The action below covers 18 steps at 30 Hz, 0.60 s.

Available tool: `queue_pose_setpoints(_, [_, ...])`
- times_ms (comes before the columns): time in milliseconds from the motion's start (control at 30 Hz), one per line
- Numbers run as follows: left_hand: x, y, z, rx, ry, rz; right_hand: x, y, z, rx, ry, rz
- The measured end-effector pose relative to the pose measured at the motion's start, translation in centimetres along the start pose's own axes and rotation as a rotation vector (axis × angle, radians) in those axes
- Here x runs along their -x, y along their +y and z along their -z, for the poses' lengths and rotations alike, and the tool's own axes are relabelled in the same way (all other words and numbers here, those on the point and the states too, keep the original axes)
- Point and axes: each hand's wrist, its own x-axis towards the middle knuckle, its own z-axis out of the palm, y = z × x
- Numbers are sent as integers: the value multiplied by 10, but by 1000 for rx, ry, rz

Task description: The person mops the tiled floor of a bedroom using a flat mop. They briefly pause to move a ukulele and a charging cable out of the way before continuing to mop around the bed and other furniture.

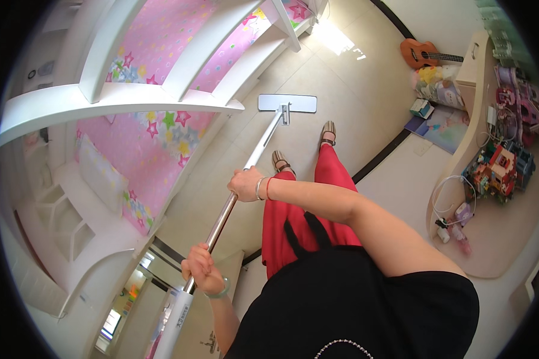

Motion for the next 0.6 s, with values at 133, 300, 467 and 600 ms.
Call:
queue_pose_setpoints(133, [-9, -10, -27, 112, -32, -56, 11, 20, 19, 35, 60, -30])
queue_pose_setpoints(300, [-37, -48, -113, 216, -159, -74, 51, 108, 69, 82, 259, -130])
queue_pose_setpoints(467, [-72, -93, -237, 269, -370, -77, 105, 245, 122, 212, 489, -311])
queue_pose_setpoints(600, [-90, -102, -328, 253, -459, -84, 158, 326, 174, 51, 648, -375])
